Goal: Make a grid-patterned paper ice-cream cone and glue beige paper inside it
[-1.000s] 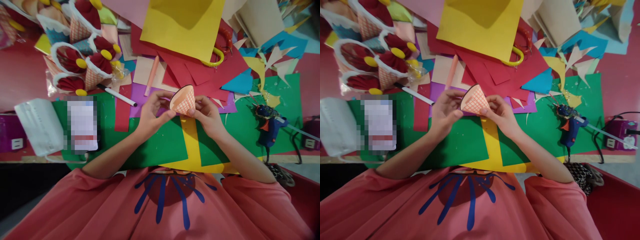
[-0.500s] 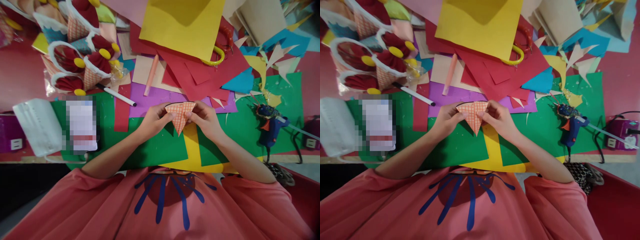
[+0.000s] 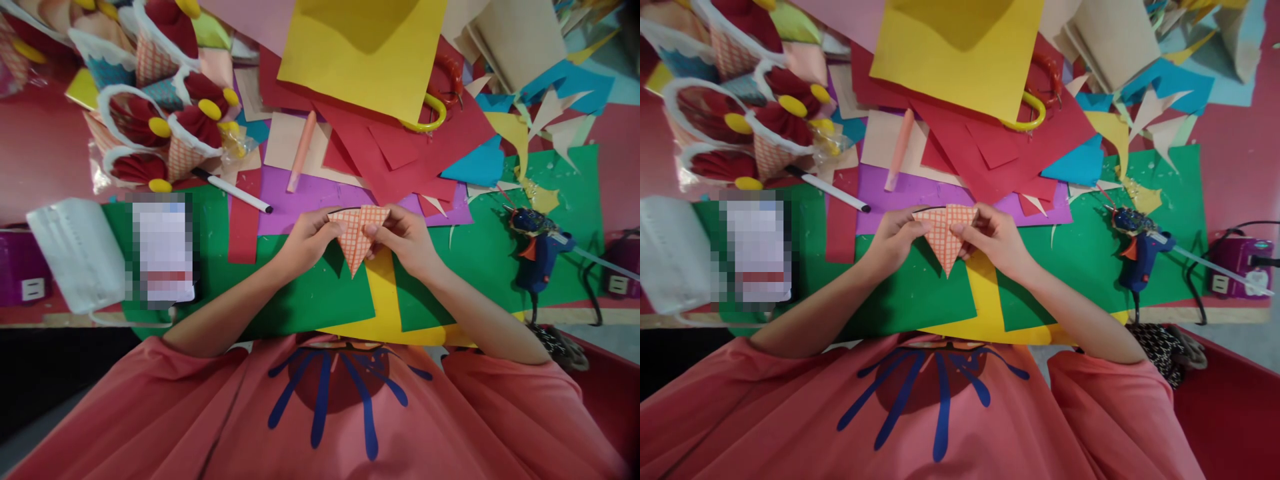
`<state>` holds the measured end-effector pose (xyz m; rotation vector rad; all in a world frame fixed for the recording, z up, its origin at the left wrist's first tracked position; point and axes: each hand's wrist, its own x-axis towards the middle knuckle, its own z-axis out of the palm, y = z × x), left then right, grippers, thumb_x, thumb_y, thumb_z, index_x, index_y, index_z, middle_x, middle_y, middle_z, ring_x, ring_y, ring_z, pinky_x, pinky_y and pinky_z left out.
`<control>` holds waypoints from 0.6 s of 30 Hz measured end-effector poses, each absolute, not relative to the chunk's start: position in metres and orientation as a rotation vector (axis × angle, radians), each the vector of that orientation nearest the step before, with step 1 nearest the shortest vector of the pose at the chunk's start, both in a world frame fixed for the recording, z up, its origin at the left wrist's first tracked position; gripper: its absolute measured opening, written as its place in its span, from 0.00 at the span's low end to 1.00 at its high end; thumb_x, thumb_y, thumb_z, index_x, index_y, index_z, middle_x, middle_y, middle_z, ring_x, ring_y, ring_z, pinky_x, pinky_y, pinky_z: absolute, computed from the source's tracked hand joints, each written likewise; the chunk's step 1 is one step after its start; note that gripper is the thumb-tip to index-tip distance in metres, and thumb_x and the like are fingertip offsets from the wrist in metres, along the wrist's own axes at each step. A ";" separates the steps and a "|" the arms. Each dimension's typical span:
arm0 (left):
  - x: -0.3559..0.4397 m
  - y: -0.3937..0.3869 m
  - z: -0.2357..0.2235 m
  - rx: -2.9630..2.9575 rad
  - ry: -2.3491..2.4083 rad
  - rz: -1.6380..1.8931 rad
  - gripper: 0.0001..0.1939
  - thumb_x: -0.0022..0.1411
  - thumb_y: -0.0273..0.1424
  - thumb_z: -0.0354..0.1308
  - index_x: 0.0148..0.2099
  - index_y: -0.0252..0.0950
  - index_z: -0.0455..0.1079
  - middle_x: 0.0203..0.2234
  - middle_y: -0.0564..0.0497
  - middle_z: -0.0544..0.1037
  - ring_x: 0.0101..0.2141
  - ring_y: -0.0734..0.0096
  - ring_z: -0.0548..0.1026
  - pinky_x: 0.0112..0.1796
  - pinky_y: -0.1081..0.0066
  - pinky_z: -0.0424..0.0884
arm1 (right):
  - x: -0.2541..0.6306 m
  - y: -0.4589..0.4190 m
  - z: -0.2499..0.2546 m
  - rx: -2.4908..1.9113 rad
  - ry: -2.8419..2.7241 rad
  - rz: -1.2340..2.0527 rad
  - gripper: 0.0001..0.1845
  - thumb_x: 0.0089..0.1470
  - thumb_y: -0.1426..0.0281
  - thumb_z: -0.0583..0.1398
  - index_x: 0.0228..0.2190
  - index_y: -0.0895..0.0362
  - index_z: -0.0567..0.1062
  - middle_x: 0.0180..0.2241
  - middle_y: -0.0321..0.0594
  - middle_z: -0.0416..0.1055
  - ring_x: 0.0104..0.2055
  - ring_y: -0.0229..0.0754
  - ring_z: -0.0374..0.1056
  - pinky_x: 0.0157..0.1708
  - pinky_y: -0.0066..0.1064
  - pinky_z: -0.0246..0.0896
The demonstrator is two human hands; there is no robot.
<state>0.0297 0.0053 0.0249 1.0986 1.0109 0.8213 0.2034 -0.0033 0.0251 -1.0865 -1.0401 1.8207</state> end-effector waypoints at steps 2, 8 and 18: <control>0.030 0.005 0.024 1.086 0.997 0.807 0.10 0.54 0.36 0.56 0.27 0.36 0.71 0.21 0.52 0.77 0.30 0.64 0.78 0.32 0.68 0.74 | 0.203 -0.004 0.025 -1.085 -1.037 1.822 0.20 0.43 0.57 0.70 0.26 0.56 0.68 0.19 0.28 0.71 0.18 0.30 0.67 0.18 0.22 0.66; 0.028 0.005 0.021 1.031 0.931 0.782 0.13 0.55 0.41 0.59 0.32 0.35 0.73 0.26 0.49 0.79 0.36 0.60 0.79 0.38 0.64 0.76 | 0.202 -0.004 0.026 -1.116 -1.067 1.792 0.22 0.42 0.54 0.69 0.25 0.55 0.67 0.18 0.28 0.70 0.17 0.31 0.67 0.17 0.22 0.66; 0.033 0.002 0.022 1.036 0.899 0.682 0.23 0.48 0.43 0.69 0.42 0.34 0.71 0.29 0.48 0.81 0.26 0.68 0.79 0.28 0.73 0.76 | 0.209 -0.003 0.019 -1.137 -1.236 1.555 0.21 0.49 0.51 0.64 0.29 0.53 0.65 0.22 0.29 0.71 0.17 0.32 0.67 0.17 0.25 0.68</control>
